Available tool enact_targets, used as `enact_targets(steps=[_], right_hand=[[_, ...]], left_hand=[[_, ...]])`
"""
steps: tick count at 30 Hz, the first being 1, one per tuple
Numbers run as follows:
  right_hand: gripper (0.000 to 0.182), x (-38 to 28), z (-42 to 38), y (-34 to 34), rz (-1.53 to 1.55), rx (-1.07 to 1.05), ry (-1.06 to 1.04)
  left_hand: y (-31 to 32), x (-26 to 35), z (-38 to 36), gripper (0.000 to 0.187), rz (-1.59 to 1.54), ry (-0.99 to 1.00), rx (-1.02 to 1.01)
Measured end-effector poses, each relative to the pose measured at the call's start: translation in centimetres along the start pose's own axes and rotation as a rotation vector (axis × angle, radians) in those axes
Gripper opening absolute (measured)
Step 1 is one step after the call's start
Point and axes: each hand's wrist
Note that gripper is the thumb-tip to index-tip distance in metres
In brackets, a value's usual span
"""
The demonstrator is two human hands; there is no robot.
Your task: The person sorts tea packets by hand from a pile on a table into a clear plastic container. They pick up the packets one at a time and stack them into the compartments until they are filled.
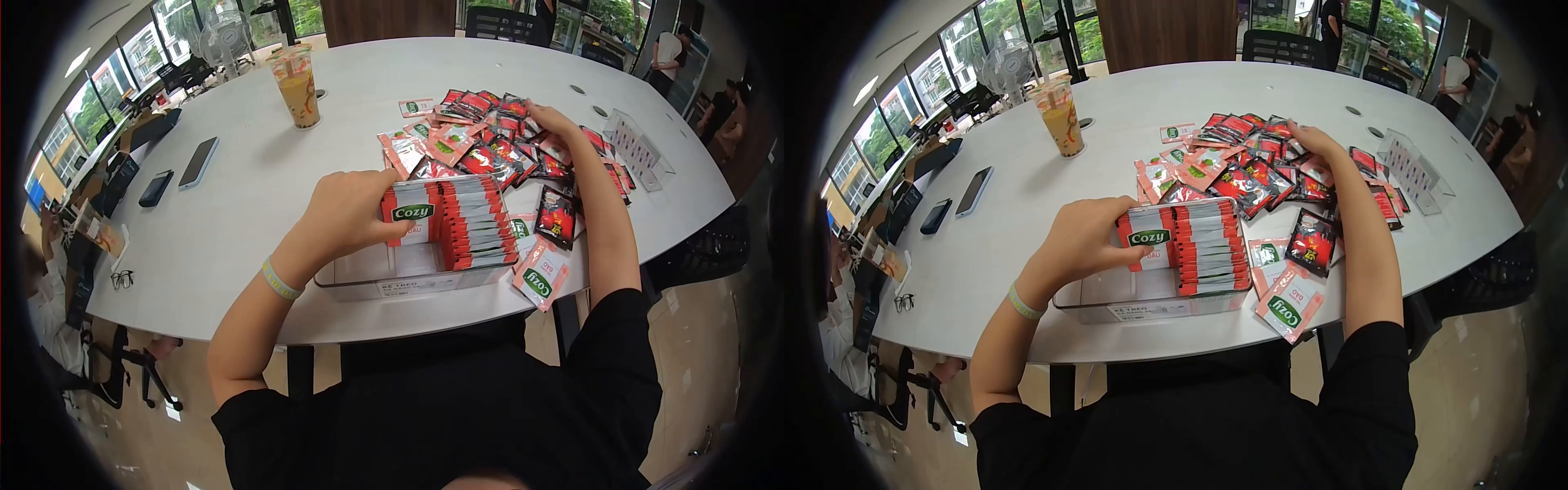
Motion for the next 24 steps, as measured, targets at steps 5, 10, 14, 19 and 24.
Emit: enact_targets(steps=[5, 10, 14, 19, 24], right_hand=[[0.074, -2.8, -6.6, -2.5, 0.440, 0.026, -0.191], [0.064, -2.4, -12.7, -1.3, 0.049, -0.404, -0.298], [0.049, 1.5, -10.5, -0.6, -0.123, -0.067, -0.206], [0.039, 0.7, -10.6, 0.7, -0.520, 0.300, 0.080], [0.048, -5.2, -12.0, 2.7, -0.111, 0.187, -0.582]], left_hand=[[0.3, -0.2, -0.1, 0.046, -0.010, 0.036, 0.048], [0.2, 0.0, 0.0, 0.045, 0.007, 0.028, 0.037], [0.1, 0.0, 0.0, 0.044, 0.045, -0.021, -0.008], [0.4, -0.2, -0.1, 0.044, 0.055, 0.011, 0.027], [0.0, 0.2, -0.1, 0.045, 0.040, -0.011, -0.002]])
Point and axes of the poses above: each hand's wrist, its own z-axis towards the middle knuckle, its own y-axis out of the palm, x = y × z, and after that the axes turned 9 degrees about -x, right-handed
